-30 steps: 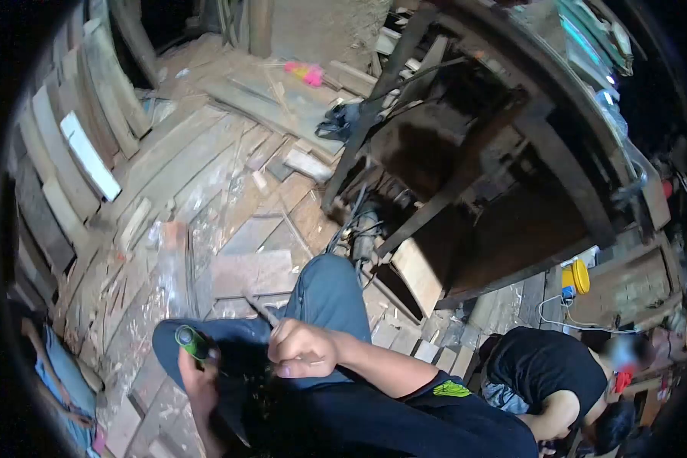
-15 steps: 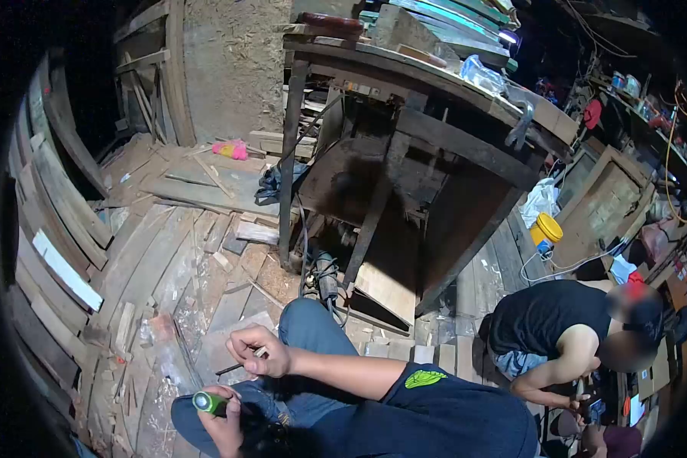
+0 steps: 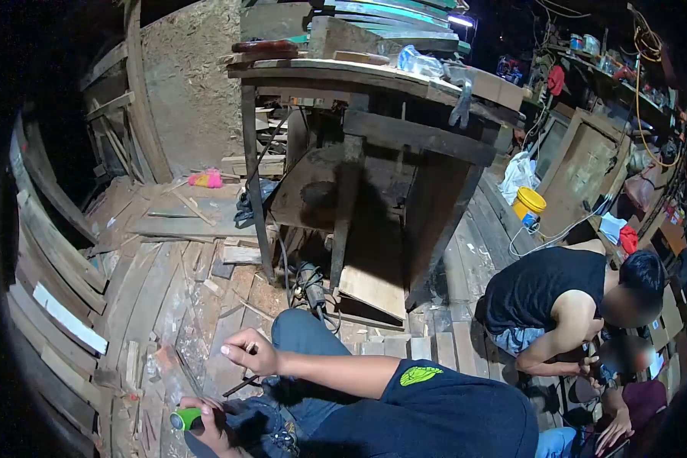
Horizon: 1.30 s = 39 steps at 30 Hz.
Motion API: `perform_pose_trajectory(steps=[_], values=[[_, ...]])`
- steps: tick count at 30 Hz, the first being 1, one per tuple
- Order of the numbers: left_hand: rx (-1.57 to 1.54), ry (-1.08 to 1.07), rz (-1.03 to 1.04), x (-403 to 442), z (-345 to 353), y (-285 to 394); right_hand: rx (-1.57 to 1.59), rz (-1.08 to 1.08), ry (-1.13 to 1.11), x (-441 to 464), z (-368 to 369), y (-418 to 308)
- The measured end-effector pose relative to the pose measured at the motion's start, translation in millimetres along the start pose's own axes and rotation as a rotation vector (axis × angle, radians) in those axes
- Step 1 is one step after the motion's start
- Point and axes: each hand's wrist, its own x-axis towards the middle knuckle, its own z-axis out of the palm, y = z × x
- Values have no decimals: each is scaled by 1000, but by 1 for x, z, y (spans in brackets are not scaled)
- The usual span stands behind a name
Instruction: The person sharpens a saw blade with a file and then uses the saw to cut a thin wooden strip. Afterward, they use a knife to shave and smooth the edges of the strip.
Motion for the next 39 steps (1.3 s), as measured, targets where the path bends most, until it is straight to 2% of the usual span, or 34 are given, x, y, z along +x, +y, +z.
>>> perform_pose_trajectory(steps=[1, 2, 4, 6, 8, 10, 12, 14, 17, 18, 22, 28, 30, 32, 34, 36, 38, 39], values=[[-45, -137, -38, -3, -5, 8, -52, -32, 8, 0, 0, -2], [-45, -142, -38, -5, -4, 12, -103, -63, 15, 0, -1, -4], [-36, -103, -64, -10, 6, 19, -172, -130, 16, 5, -2, -21], [-61, -86, -22, -14, 8, 18, -33, 35, 15, 5, -3, -25], [-117, -86, -6, -18, 5, 15, -18, 27, -7, 0, -8, -2], [-59, 5, -6, -20, 7, 21, -91, -50, 61, 0, -9, 0], [24, 10, -80, -21, -4, 21, -36, 36, 16, -4, -13, 0], [-16, 74, -115, -22, -6, 21, -20, 14, -16, -8, -17, 1], [-37, 63, -40, -19, -23, 1, -71, -52, 29, -17, -20, 8], [-32, 81, 2, -17, -18, 3, -68, -49, 29, -18, -22, 4], [-116, 203, -49, -17, 16, 18, -39, -32, 8, -25, -27, -5], [-234, 115, -96, -19, 19, -2, -1, 6, -19, -18, -37, 2], [-192, 175, -28, -12, 30, 8, -6, -14, -17, -15, -41, 5], [108, 268, -149, -1, 36, 28, -42, 11, -54, -18, -44, 4], [-19, 235, -197, -2, 17, 16, -72, -89, -153, -20, -45, -1], [10, 198, -200, -8, -4, 11, -54, -121, -184, -24, -37, -1], [42, 153, -211, -12, -15, 5, -12, -70, -231, -27, -34, -6], [55, 212, -226, -15, -13, 8, -1, -74, -249, -27, -31, -4]])
